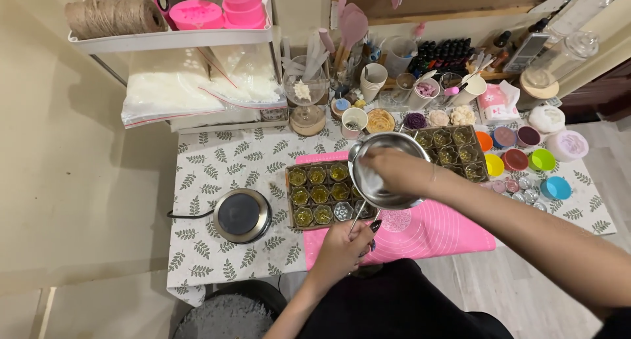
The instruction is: The recorder cleans a metal pot used for candle production and prepares a new bag of wax pellets.
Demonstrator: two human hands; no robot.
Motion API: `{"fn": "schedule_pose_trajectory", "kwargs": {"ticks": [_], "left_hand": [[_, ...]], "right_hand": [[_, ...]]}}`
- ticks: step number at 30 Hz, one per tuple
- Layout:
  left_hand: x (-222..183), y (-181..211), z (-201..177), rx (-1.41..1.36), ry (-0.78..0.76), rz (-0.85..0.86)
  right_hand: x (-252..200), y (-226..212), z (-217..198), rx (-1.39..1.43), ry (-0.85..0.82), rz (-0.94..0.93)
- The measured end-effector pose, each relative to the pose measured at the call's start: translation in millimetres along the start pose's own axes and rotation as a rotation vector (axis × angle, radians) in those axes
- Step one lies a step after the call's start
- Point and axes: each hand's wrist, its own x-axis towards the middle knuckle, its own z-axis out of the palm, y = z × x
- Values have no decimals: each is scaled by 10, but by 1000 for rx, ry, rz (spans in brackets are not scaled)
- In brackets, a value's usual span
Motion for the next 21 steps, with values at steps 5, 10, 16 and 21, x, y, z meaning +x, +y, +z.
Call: {"fn": "schedule_pose_trajectory", "kwargs": {"ticks": [5,10,16,21], "left_hand": [[63,-64,-83,30,4,136],[154,-258,-101,96,-32,162],[124,-99,-73,-23,-10,8],[140,-33,-138,3,42,34]], "right_hand": [[-105,-13,165,-474,237,65],[-53,-38,-34,-14,-463,269],[54,-24,359,891,250,377],[1,-197,235,1303,181,354]]}}
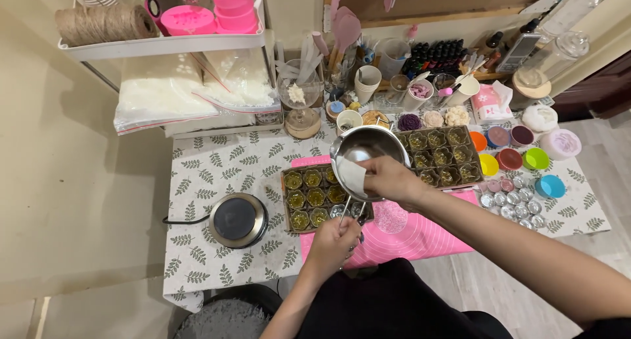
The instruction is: The recorder cleans a metal pot used for candle production and prepares a new bag of wax pellets.
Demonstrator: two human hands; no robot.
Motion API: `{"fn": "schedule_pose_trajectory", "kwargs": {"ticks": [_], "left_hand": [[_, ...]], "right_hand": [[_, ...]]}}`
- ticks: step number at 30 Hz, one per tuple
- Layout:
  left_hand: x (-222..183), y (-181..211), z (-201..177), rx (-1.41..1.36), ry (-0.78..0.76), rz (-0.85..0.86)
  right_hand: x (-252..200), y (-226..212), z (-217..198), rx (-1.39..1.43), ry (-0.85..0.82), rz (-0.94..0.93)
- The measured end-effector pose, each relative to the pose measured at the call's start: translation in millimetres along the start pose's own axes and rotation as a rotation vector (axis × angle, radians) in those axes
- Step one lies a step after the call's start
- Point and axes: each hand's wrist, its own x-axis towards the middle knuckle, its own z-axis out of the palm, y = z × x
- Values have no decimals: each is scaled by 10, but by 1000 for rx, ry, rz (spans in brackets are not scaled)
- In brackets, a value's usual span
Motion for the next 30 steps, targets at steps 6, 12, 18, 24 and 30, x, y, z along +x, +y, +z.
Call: {"fn": "schedule_pose_trajectory", "kwargs": {"ticks": [6,12,18,24,30], "left_hand": [[31,-81,45,78,-45,80],[-6,85,45,139,-9,111],[18,-45,159,44,32,144],[10,-41,240,-61,16,6],[-59,-185,114,103,-35,72]], "right_hand": [[112,139,18,-885,395,-596],[-34,127,-114,-1791,835,-797],[-67,-355,-230,-1532,-228,100],[154,162,-96,-112,79,-70],[-31,-320,-161,-1204,-373,-35]]}}
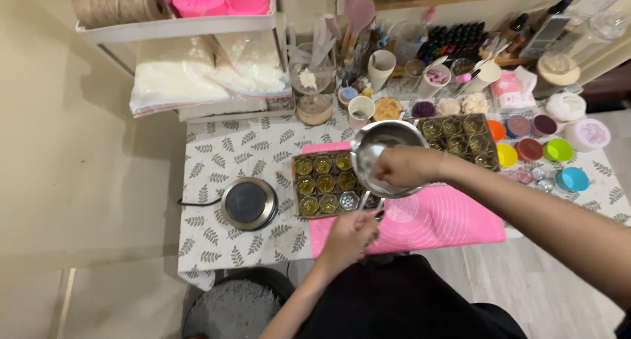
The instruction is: The recorder cleans a metal pot used for candle production and prepares a new bag of wax pellets.
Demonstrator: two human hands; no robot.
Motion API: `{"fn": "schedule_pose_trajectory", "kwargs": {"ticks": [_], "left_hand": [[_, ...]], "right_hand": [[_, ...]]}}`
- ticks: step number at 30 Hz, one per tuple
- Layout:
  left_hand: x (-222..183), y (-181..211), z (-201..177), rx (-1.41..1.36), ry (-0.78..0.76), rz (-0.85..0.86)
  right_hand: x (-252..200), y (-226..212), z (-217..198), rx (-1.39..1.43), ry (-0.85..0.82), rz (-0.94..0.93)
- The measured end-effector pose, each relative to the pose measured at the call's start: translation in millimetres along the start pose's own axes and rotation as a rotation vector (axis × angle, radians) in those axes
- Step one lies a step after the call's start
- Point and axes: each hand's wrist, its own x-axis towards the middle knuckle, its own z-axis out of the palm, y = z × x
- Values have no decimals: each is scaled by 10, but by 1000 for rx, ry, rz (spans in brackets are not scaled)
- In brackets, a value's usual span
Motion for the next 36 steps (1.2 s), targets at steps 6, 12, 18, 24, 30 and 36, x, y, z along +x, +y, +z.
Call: {"fn": "schedule_pose_trajectory", "kwargs": {"ticks": [6,12,18,24,30,36], "left_hand": [[-105,92,-36,12,30,-118],[-132,270,-185,-3,42,-188],[-97,266,-221,36,45,-93],[36,-37,-269,107,16,12],[27,-57,-272,147,48,76],[-6,-116,-147,-119,-15,-82]], "right_hand": [[461,383,577,-186,484,-20],[115,-173,-41,-77,-116,37],[618,289,579,-874,771,-57],[314,73,29,-106,-105,-58],[196,0,195,-276,138,178],[546,540,492,-23,414,-219]]}}
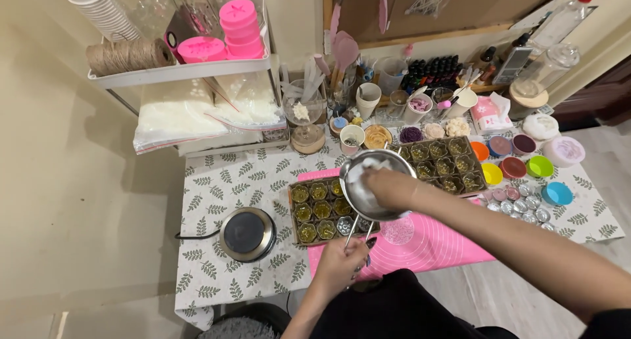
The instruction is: The recorder cleans a metal pot used for candle production and prepares a new bag of wax pellets.
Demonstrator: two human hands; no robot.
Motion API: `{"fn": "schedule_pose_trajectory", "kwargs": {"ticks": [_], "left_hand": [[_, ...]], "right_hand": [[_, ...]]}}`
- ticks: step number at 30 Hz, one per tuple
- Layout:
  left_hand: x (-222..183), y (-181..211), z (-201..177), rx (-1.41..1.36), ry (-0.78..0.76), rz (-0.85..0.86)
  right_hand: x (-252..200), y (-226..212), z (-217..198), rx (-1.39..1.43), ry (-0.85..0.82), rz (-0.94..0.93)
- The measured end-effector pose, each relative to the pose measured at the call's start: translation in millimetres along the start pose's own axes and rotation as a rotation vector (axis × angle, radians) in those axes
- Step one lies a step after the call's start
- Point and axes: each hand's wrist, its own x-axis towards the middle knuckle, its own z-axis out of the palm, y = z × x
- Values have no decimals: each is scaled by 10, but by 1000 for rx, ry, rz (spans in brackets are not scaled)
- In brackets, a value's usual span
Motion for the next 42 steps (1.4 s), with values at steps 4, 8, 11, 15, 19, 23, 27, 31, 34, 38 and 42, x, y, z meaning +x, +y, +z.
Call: {"fn": "schedule_pose_trajectory", "kwargs": {"ticks": [4,8,11,15,19,23,27,31,34,38,42], "left_hand": [[77,-76,-71,-47,51,118],[43,-40,-4,80,61,232],[31,190,14,158,135,162],[221,161,-191,281,183,271],[331,113,-127,262,63,336],[294,516,-102,129,136,100],[364,444,-53,104,92,194],[409,551,-174,39,98,190],[361,511,-82,91,103,220],[308,719,6,83,194,107],[259,546,-297,74,165,142]], "right_hand": [[-104,-325,-212,-582,109,52],[-39,-690,-738,88,-319,176],[-65,-1006,-786,491,-102,338],[130,-770,-502,184,36,124],[316,-658,-505,105,4,160],[358,-901,-706,344,114,204],[578,-746,-788,410,181,241],[666,-721,-718,359,174,155],[565,-848,-737,129,65,179],[533,-970,-864,405,238,144],[381,-957,-928,92,-4,189]]}}
